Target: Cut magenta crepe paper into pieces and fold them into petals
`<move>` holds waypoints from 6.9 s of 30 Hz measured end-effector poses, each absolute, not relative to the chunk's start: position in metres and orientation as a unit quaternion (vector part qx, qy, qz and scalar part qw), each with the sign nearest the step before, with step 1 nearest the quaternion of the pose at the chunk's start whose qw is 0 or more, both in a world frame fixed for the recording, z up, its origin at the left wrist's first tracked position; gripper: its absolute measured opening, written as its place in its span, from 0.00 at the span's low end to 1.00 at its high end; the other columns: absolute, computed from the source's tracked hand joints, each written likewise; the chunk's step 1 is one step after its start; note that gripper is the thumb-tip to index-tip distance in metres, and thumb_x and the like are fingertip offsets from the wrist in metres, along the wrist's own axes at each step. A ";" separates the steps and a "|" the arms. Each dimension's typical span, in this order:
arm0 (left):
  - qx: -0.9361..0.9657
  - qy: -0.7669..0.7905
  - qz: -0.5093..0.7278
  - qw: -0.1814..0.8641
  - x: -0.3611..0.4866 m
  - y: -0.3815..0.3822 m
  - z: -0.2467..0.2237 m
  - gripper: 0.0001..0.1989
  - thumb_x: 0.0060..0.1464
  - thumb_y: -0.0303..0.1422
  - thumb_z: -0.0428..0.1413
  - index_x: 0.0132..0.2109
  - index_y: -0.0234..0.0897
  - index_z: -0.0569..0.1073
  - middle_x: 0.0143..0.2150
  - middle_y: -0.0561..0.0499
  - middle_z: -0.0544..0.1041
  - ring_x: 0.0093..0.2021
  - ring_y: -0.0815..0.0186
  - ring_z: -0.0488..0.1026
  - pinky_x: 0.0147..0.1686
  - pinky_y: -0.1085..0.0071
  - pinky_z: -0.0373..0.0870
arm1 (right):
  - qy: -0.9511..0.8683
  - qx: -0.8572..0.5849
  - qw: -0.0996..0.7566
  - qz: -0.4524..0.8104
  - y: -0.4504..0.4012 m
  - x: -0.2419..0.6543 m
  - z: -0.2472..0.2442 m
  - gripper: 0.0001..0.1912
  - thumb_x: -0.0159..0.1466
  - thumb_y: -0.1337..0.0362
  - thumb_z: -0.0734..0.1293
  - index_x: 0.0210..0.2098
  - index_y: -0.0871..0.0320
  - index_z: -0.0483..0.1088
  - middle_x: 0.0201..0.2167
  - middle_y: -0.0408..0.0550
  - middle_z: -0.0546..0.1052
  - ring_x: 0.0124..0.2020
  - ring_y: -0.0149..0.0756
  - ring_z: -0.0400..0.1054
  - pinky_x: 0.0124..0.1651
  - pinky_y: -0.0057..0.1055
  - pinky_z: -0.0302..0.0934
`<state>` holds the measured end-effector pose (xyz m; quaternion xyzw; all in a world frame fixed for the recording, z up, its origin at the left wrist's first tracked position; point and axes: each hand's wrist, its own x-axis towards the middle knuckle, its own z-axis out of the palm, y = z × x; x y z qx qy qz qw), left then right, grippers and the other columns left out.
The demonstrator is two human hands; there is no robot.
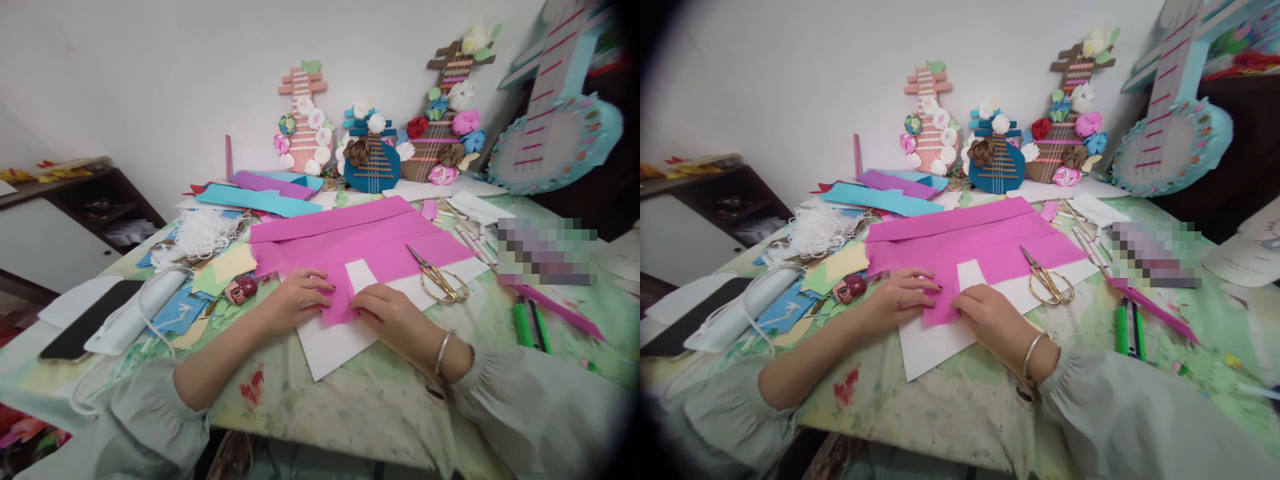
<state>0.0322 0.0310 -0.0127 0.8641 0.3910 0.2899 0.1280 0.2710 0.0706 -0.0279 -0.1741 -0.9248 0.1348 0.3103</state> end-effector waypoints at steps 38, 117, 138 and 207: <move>0.805 0.479 0.277 0.214 0.049 0.027 -0.011 0.04 0.53 0.28 0.54 0.32 0.37 0.74 0.32 0.50 0.75 0.35 0.65 0.70 0.38 0.69 0.64 | -0.899 -0.252 0.196 0.301 0.079 0.256 -0.008 0.06 0.61 0.72 0.62 0.33 0.58 0.71 0.31 0.46 0.71 0.33 0.32 0.63 0.35 0.29 0.56; 0.804 0.508 0.255 0.175 0.042 0.026 -0.006 0.03 0.49 0.24 0.58 0.31 0.35 0.72 0.38 0.50 0.73 0.40 0.66 0.69 0.42 0.68 0.65 | -0.921 -0.162 0.257 0.243 0.073 0.244 -0.026 0.11 0.63 0.74 0.61 0.38 0.57 0.74 0.35 0.50 0.71 0.37 0.34 0.65 0.38 0.32 0.63; 0.866 0.495 0.062 -0.030 0.047 -0.042 -0.014 0.22 0.60 0.38 0.51 0.59 0.35 0.63 0.58 0.42 0.68 0.59 0.48 0.60 0.52 0.51 0.61 | -0.908 -0.173 0.264 0.275 0.075 0.244 -0.029 0.11 0.63 0.72 0.60 0.39 0.57 0.73 0.34 0.49 0.71 0.37 0.35 0.64 0.39 0.34 0.63; 0.894 0.442 0.063 0.048 0.036 -0.039 -0.018 0.26 0.61 0.39 0.48 0.63 0.36 0.57 0.62 0.40 0.62 0.64 0.53 0.54 0.61 0.48 0.49 | -0.889 -0.286 0.183 0.308 0.071 0.243 -0.015 0.06 0.58 0.72 0.65 0.26 0.60 0.66 0.37 0.50 0.66 0.41 0.39 0.59 0.46 0.40 0.58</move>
